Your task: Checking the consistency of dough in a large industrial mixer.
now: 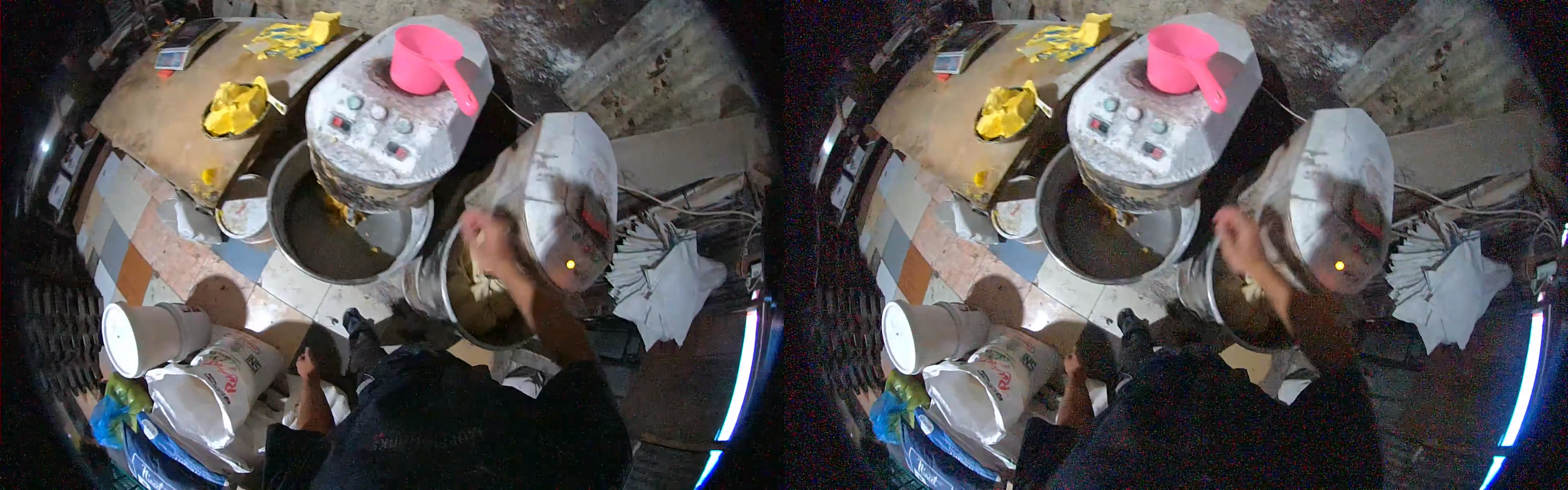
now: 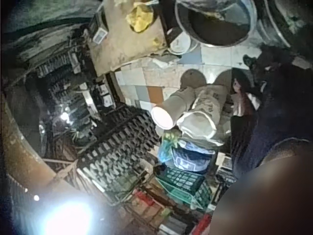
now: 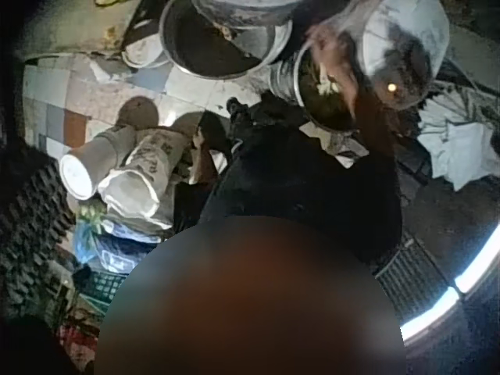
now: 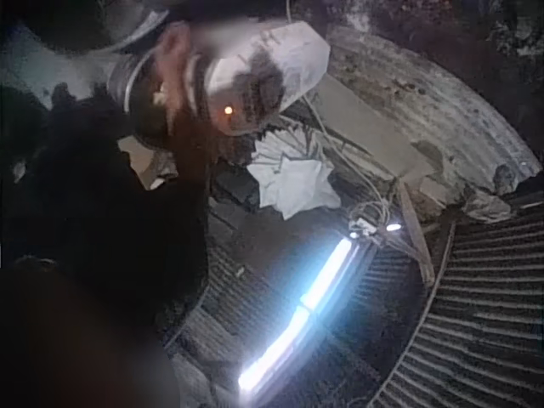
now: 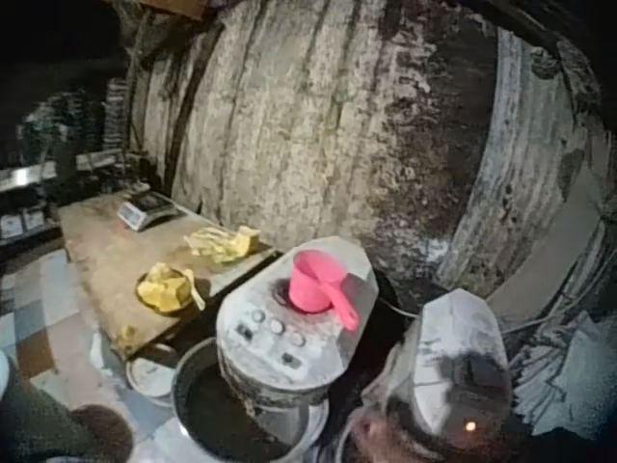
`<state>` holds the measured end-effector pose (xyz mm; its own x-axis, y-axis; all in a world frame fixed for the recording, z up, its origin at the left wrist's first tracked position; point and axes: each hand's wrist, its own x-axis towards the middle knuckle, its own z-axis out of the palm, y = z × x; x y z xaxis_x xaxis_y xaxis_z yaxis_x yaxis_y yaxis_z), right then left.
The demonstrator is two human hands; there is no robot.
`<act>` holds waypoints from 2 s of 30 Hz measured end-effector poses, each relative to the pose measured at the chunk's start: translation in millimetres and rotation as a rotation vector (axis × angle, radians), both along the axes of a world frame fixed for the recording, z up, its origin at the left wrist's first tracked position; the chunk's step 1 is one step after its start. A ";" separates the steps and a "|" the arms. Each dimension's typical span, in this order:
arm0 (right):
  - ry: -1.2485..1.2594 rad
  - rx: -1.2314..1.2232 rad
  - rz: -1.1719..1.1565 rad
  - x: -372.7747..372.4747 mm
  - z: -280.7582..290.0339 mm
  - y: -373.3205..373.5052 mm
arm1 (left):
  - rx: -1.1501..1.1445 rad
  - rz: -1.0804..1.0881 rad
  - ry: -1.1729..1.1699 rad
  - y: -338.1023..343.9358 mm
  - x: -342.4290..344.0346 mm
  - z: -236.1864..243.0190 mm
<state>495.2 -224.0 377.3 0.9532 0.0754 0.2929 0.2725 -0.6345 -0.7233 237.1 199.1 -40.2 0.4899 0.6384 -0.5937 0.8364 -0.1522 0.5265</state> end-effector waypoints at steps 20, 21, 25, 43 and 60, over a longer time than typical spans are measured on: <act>0.776 1.407 -0.359 -328.0 -144.3 -146.7 | -0.471 -0.871 -0.711 -358.7 -6.7 283.9; 0.766 1.476 -0.410 -331.0 -143.3 -146.3 | -0.387 -1.082 -0.717 -386.7 -18.4 306.7; 0.552 1.996 -0.271 -344.2 -139.0 -159.8 | -0.588 -1.542 -0.630 -465.6 -64.6 345.8; 0.511 1.689 -0.025 -342.0 -89.9 -139.1 | -0.371 -1.069 -0.519 -503.1 4.7 265.9; 0.456 1.987 -0.399 -304.5 -114.2 -191.4 | -0.342 -1.694 -0.605 -516.5 -59.5 377.9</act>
<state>190.7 -415.4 263.1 0.8451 -0.1572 -0.5109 -0.0080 0.9520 -0.3061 177.6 -317.5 337.7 0.5761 -0.8121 -0.0928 -0.3802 -0.3668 0.8491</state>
